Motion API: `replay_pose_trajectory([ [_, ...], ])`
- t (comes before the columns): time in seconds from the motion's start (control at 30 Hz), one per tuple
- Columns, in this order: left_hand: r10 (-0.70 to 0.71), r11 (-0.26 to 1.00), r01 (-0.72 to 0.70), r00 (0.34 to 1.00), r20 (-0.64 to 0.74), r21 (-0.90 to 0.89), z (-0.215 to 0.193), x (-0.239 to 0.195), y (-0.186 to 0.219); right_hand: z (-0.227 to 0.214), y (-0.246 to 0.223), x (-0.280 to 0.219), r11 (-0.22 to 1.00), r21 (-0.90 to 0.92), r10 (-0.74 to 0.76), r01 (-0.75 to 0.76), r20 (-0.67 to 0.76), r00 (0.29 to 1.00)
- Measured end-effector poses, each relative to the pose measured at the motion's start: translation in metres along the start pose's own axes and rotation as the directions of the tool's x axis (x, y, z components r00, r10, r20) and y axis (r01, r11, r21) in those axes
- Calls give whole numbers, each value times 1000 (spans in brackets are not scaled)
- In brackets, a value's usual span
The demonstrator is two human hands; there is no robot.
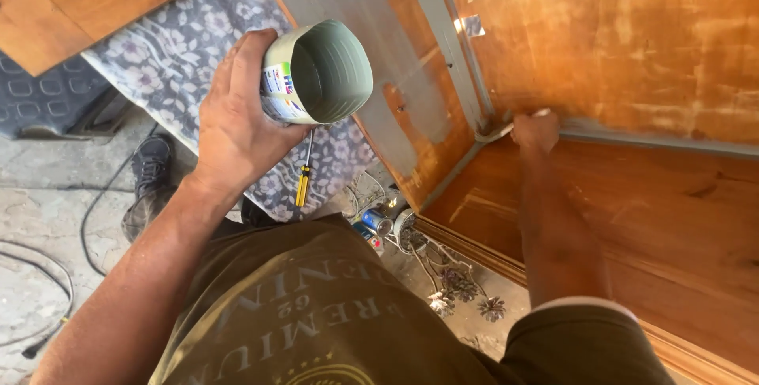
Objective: The person paints the interior of a wooden cabinet with light green paint using a brush. They hold a paint can in one hand and repeatedly dip the brush to apply the paint to the cabinet's back and side walls.
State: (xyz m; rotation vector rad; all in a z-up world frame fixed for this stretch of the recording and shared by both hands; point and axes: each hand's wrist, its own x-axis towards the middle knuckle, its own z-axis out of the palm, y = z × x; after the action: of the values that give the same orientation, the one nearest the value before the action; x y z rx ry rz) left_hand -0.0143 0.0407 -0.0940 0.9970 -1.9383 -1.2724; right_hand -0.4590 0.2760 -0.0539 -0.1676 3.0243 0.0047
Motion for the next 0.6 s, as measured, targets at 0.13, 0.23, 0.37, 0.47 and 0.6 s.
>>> replay_pose_trajectory([
  [0.13,-33,999,33,999,-7,37,-9,-12,-4,28,-71,37,989,-93,-110,115,51,993],
  [0.23,-83,994,84,996,-18,63,-15,-22,-4,41,-171,38,976,84,-210,200,128,969],
  [0.37,-93,990,101,993,-77,99,-20,-37,-6,62,-275,62,855,233,-483,463,34,875],
  [0.47,-103,986,114,990,-94,118,-25,-40,-8,72,-293,63,780,483,-471,399,32,881],
  [0.6,-58,990,72,991,-120,118,-26,-39,-8,83,-254,90,205,973,-351,108,-30,936],
])
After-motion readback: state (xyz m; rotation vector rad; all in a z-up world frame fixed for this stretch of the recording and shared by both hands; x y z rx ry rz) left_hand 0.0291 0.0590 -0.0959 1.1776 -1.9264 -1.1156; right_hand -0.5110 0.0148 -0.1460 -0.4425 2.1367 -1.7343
